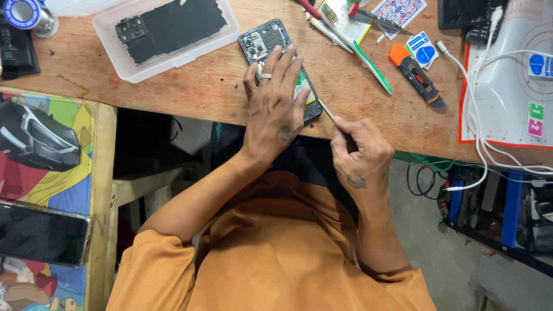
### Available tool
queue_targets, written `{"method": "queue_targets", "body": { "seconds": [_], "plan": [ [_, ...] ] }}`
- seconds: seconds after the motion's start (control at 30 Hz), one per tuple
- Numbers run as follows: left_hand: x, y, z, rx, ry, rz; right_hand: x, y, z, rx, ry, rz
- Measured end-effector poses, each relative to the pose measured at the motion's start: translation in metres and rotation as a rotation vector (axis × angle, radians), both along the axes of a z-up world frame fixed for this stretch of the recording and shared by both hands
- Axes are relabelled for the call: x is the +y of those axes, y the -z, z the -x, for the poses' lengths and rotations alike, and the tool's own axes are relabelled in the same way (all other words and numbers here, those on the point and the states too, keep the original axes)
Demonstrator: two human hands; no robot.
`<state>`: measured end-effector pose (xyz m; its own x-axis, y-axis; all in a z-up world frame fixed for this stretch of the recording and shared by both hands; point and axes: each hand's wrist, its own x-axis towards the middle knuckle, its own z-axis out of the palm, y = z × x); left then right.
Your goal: The person disassembles a smartphone, removes the back cover, and uses a metal tool to scrape adhesive residue from the back cover. The person then places the back cover into a plastic container and continues working on the phone's internal components.
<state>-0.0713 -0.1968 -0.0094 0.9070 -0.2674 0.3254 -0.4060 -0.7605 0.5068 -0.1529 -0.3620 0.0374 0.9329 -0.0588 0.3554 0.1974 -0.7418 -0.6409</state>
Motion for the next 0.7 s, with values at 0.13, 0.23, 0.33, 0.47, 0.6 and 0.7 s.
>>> {"method": "queue_targets", "body": {
  "seconds": [0.13,0.23,0.33,0.47,0.6,0.7],
  "plan": [
    [-0.001,-0.002,-0.001,-0.013,-0.009,-0.049,0.000,-0.003,-0.001,-0.010,-0.007,0.039],
    [-0.001,-0.002,0.000,0.000,-0.007,-0.055,0.002,-0.007,-0.001,0.021,-0.004,0.036],
    [-0.001,-0.002,-0.001,0.003,-0.001,-0.055,0.000,-0.012,-0.004,0.038,-0.021,0.037],
    [0.000,-0.002,-0.002,-0.001,0.011,-0.070,0.000,-0.020,-0.008,0.064,-0.040,0.075],
    [0.002,-0.002,-0.001,0.005,0.009,-0.094,0.002,-0.022,-0.013,0.077,-0.040,0.096],
    [0.002,-0.001,-0.002,0.002,0.008,-0.106,0.004,-0.019,-0.013,0.085,-0.016,0.083]
  ]
}}
